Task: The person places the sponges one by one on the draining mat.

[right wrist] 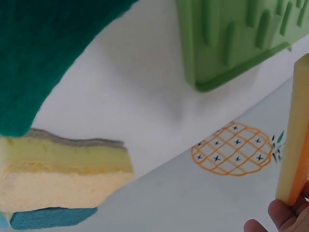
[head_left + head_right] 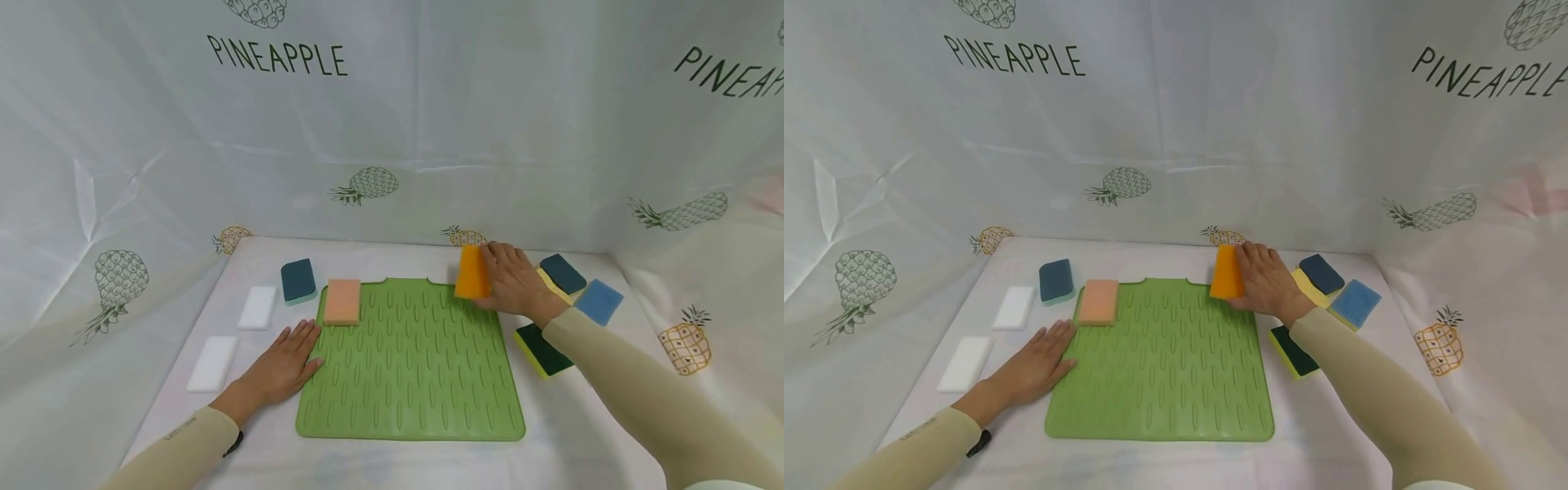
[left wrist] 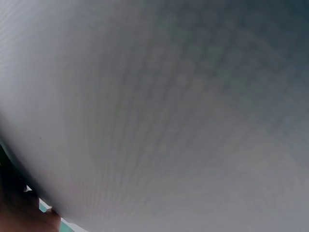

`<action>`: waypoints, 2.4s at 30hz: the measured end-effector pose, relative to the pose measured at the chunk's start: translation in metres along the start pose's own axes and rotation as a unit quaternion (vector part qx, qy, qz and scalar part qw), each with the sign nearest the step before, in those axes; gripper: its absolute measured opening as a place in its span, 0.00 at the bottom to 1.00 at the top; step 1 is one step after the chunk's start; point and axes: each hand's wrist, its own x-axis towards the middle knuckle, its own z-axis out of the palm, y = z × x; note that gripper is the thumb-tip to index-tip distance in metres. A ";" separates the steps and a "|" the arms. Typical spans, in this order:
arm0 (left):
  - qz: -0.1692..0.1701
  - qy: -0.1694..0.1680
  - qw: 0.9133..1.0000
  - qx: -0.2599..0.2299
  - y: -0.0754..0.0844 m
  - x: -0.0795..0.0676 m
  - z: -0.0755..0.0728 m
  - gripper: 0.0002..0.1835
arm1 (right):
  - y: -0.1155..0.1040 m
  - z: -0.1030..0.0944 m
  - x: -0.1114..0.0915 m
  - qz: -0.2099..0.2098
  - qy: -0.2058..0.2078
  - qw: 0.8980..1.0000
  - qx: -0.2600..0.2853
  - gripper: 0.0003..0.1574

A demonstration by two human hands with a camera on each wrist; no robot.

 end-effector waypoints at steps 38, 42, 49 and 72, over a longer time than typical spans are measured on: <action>0.000 0.004 1.000 -0.017 0.000 0.000 0.003 0.40 | -0.139 0.017 0.073 -0.081 -0.102 0.985 0.111 0.71; -0.001 0.004 1.000 -0.012 0.000 0.000 0.003 0.40 | -0.147 0.022 0.078 -0.079 -0.107 0.985 0.109 0.72; -0.002 -0.003 1.000 -0.010 0.001 0.000 0.000 0.40 | -0.157 0.027 0.083 -0.079 -0.123 0.984 0.100 0.71; 0.000 0.004 1.000 -0.008 0.001 -0.001 0.001 0.40 | -0.165 0.032 0.090 -0.063 -0.164 0.980 0.094 0.71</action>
